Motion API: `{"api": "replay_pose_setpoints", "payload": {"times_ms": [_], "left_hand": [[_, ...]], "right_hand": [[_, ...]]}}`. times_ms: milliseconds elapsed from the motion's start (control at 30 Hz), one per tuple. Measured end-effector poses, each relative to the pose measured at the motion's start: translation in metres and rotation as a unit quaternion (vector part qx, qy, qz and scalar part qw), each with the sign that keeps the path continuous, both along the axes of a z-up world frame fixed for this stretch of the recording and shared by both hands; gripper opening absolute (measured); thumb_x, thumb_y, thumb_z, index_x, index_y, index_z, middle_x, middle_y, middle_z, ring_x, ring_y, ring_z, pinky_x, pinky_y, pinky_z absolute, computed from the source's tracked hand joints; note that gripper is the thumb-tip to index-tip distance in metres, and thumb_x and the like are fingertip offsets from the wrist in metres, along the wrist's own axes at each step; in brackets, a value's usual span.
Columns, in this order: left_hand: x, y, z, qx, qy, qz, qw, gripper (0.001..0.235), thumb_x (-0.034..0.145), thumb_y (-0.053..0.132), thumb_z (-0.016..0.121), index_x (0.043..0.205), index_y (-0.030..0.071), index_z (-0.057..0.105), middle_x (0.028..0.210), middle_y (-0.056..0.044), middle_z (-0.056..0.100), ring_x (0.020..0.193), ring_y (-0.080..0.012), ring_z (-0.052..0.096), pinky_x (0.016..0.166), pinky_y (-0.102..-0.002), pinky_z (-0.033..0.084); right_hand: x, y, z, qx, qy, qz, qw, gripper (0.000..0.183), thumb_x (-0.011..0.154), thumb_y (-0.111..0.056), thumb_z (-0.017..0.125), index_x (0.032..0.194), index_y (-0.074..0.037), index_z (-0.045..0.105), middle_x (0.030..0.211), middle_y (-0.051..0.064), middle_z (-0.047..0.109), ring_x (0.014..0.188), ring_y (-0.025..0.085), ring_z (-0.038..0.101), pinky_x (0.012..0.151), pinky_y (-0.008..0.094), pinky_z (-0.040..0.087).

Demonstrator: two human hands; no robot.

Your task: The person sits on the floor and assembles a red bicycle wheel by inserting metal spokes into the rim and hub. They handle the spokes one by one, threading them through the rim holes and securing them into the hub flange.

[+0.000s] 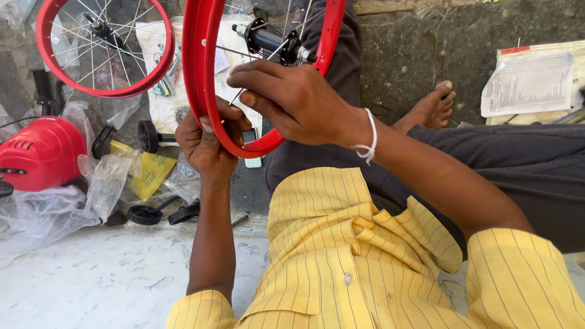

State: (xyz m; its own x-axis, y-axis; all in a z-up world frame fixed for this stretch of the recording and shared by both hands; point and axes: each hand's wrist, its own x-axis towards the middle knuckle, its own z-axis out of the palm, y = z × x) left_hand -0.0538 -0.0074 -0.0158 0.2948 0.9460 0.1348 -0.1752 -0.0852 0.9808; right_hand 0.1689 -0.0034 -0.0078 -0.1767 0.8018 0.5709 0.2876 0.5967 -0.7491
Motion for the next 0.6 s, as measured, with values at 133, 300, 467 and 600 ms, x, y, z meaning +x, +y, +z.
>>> {"api": "replay_pose_setpoints", "payload": {"times_ms": [133, 300, 467, 600], "left_hand": [[0.018, -0.004, 0.004, 0.023, -0.004, 0.047, 0.999, 0.046, 0.107, 0.038, 0.061, 0.135, 0.003, 0.053, 0.091, -0.012, 0.066, 0.063, -0.0166, 0.059, 0.052, -0.025, 0.045], [0.022, 0.001, -0.002, -0.018, -0.089, 0.072, 0.993, 0.03, 0.109, 0.031, 0.066, 0.119, 0.004, 0.057, 0.087, -0.009, 0.063, 0.061, -0.0127, 0.055, 0.056, -0.027, 0.045], [0.012, -0.004, 0.002, -0.099, -0.082, 0.089, 0.988, 0.029, 0.106, 0.028, 0.072, 0.102, 0.001, 0.061, 0.089, -0.009, 0.063, 0.064, -0.0134, 0.056, 0.057, -0.028, 0.046], [0.015, -0.003, 0.003, -0.113, -0.095, 0.081, 0.986, 0.033, 0.104, 0.03, 0.073, 0.101, -0.001, 0.062, 0.087, -0.009, 0.062, 0.066, -0.0137, 0.055, 0.059, -0.028, 0.045]], "right_hand": [[-0.002, 0.02, -0.021, -0.09, 0.072, 0.119, 0.986, 0.027, 0.103, -0.022, 0.076, 0.096, 0.001, 0.064, 0.078, 0.01, 0.052, 0.067, 0.019, 0.053, 0.062, 0.034, 0.042], [-0.007, 0.017, -0.034, -0.178, 0.205, 0.177, 0.946, 0.034, 0.104, -0.029, 0.075, 0.091, -0.001, 0.062, 0.072, 0.003, 0.048, 0.065, 0.01, 0.043, 0.059, 0.032, 0.036], [-0.013, 0.019, -0.034, -0.122, 0.177, 0.126, 0.969, 0.036, 0.103, -0.03, 0.075, 0.088, 0.0, 0.063, 0.072, 0.001, 0.047, 0.062, 0.009, 0.042, 0.057, 0.03, 0.034], [-0.011, 0.018, -0.037, -0.122, 0.19, 0.133, 0.965, 0.037, 0.104, -0.033, 0.074, 0.089, 0.0, 0.065, 0.073, 0.002, 0.049, 0.062, 0.01, 0.043, 0.057, 0.03, 0.035]]}}
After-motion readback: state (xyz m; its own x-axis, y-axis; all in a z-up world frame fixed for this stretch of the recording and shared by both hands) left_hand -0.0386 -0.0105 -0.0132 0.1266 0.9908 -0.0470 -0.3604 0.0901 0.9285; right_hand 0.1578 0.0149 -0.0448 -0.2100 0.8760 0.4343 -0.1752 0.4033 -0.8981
